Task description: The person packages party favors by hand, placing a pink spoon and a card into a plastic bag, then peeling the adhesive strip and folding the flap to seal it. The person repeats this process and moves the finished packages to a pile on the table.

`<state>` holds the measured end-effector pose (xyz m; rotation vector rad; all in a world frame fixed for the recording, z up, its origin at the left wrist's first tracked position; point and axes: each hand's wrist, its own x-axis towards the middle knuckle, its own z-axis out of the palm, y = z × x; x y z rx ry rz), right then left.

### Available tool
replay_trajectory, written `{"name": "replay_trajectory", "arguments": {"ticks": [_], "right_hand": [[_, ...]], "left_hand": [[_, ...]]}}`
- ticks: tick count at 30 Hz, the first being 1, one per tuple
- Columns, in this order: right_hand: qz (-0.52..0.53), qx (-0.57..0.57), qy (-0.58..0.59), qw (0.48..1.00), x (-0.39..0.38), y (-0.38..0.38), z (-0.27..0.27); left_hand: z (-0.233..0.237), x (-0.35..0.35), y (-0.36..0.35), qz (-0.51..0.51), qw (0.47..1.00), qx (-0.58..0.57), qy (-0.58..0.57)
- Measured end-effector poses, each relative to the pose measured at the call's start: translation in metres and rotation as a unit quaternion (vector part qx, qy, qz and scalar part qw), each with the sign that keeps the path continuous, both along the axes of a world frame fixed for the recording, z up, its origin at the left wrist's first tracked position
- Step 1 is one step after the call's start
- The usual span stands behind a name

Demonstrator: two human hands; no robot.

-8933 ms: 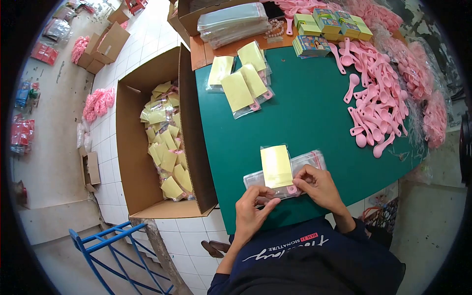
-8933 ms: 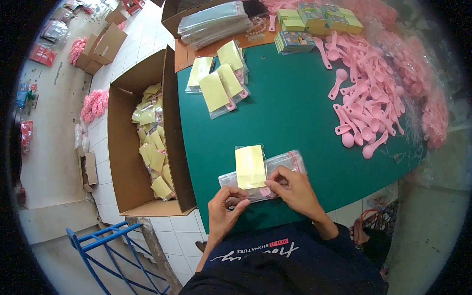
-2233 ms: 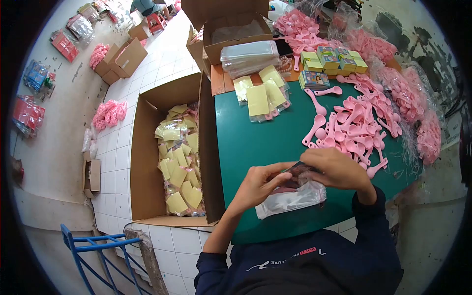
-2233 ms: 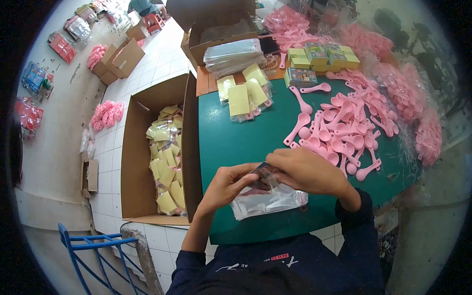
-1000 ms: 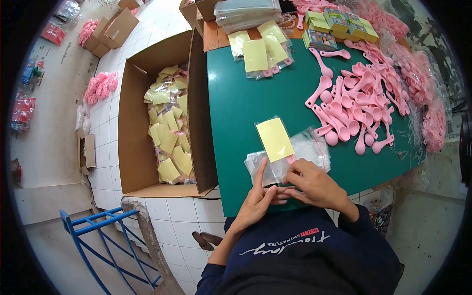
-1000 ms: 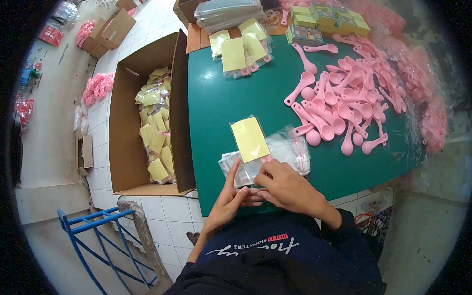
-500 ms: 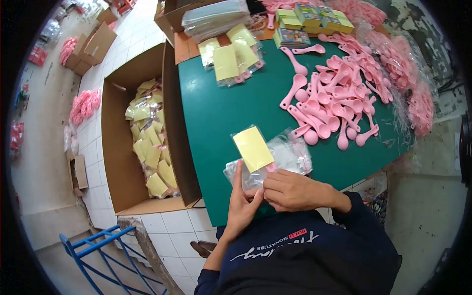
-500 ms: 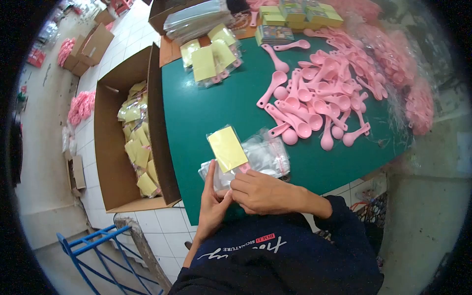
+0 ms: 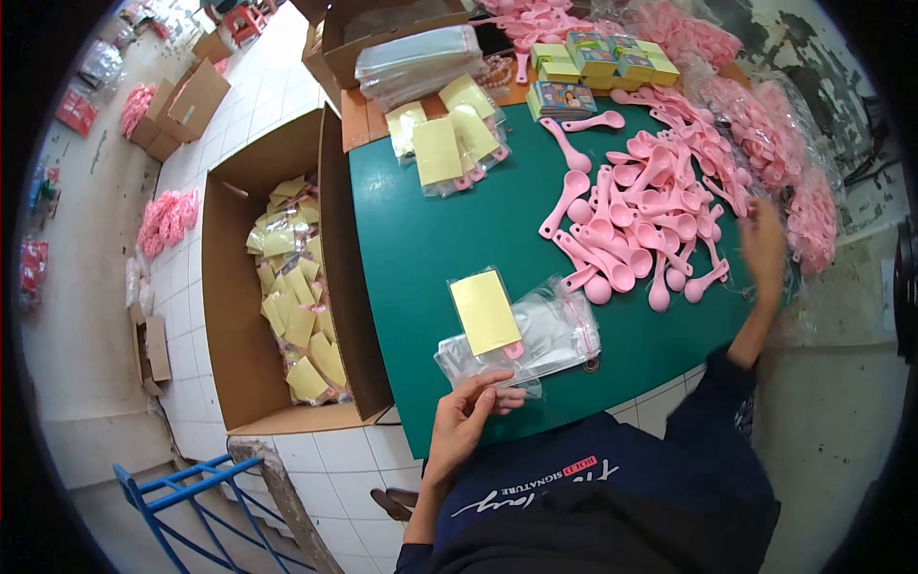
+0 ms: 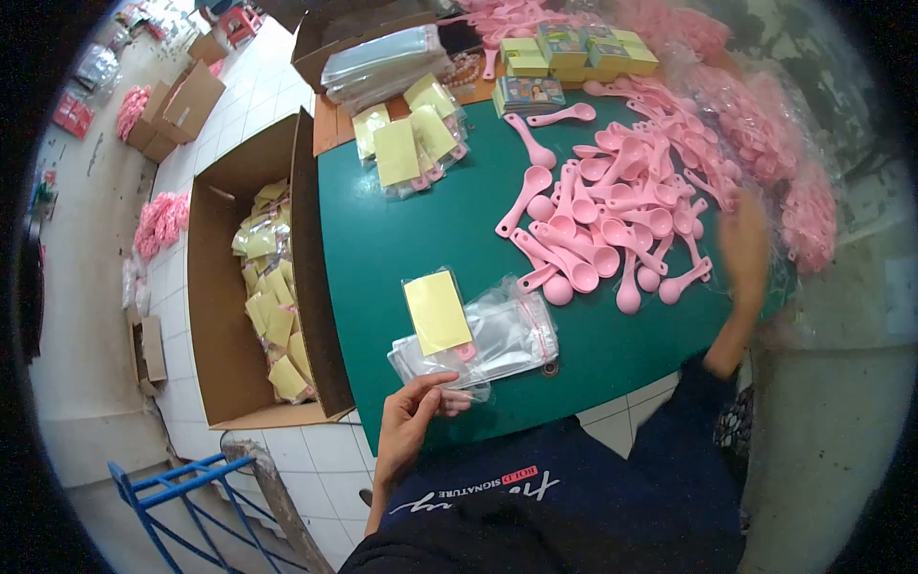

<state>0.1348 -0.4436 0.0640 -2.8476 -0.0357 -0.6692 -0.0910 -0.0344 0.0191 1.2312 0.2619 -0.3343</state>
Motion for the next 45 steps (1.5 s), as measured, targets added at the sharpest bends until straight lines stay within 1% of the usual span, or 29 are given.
{"name": "replay_trajectory", "arguments": {"ticks": [1, 2, 3, 4, 6, 8, 9, 11, 14, 15, 18, 21, 24, 27, 30, 33, 36, 39, 42, 45], "right_hand": [[0.116, 0.065, 0.040, 0.990, -0.031, 0.058, 0.000], [0.223, 0.138, 0.097, 0.960, -0.062, 0.117, -0.001], [0.317, 0.291, 0.267, 0.862, -0.091, 0.154, -0.004], [0.435, 0.168, 0.199, 0.862, -0.108, 0.185, -0.015], [0.456, 0.226, 0.227, 0.830, -0.135, 0.218, -0.037], [0.480, 0.248, 0.236, 0.808, -0.142, 0.222, -0.050], [0.492, 0.257, 0.239, 0.797, -0.142, 0.223, -0.053], [0.488, 0.277, 0.256, 0.787, -0.140, 0.221, -0.048], [0.493, 0.302, 0.274, 0.769, -0.140, 0.221, -0.041], [0.496, 0.309, 0.279, 0.762, -0.140, 0.221, -0.039], [0.461, 0.311, 0.304, 0.773, -0.143, 0.215, -0.033], [0.382, 0.360, 0.345, 0.778, -0.150, 0.217, -0.028], [0.286, 0.538, 0.428, 0.668, -0.157, 0.217, -0.045], [0.228, 0.574, 0.462, 0.636, -0.160, 0.222, -0.045], [0.203, 0.555, 0.444, 0.674, -0.164, 0.227, -0.043], [0.178, 0.591, 0.420, 0.665, -0.165, 0.231, -0.043], [0.196, 0.585, 0.413, 0.670, -0.166, 0.231, -0.048], [0.210, 0.588, 0.413, 0.663, -0.166, 0.232, -0.049], [0.212, 0.542, 0.433, 0.688, -0.165, 0.233, -0.039], [0.206, 0.531, 0.457, 0.683, -0.163, 0.232, -0.035]], "left_hand": [[0.002, 0.002, 0.000, -0.003, 1.000, -0.009, 0.005], [0.004, 0.001, 0.000, -0.006, 1.000, -0.017, 0.011], [0.006, 0.000, 0.001, -0.006, 0.999, -0.033, 0.006], [0.009, 0.000, 0.001, -0.008, 0.999, -0.048, 0.000], [0.011, -0.004, 0.006, -0.016, 0.998, -0.058, -0.010], [0.011, -0.011, 0.013, -0.032, 0.998, -0.049, -0.018], [0.012, -0.015, 0.017, -0.040, 0.999, -0.010, -0.014], [0.015, -0.021, 0.026, -0.060, 0.996, 0.066, -0.009], [0.011, -0.013, 0.013, -0.010, 0.964, 0.256, -0.063], [0.005, -0.011, 0.009, -0.022, 0.954, 0.287, -0.083], [-0.003, -0.013, 0.007, -0.003, 0.958, 0.279, -0.060], [0.005, -0.010, 0.001, 0.019, 0.939, 0.327, -0.102], [0.001, -0.010, -0.001, 0.046, 0.942, 0.316, -0.107], [0.000, -0.010, -0.004, 0.067, 0.951, 0.292, -0.079], [-0.006, -0.014, -0.006, 0.089, 0.973, 0.215, -0.012], [-0.002, -0.011, -0.013, 0.182, 0.975, 0.126, 0.019], [-0.010, -0.016, -0.012, 0.181, 0.974, 0.134, -0.007], [-0.012, -0.020, -0.008, 0.146, 0.983, 0.109, 0.007], [-0.004, -0.018, -0.006, 0.123, 0.983, 0.132, 0.023], [0.009, -0.008, 0.000, 0.095, 0.973, 0.208, -0.040]]}}
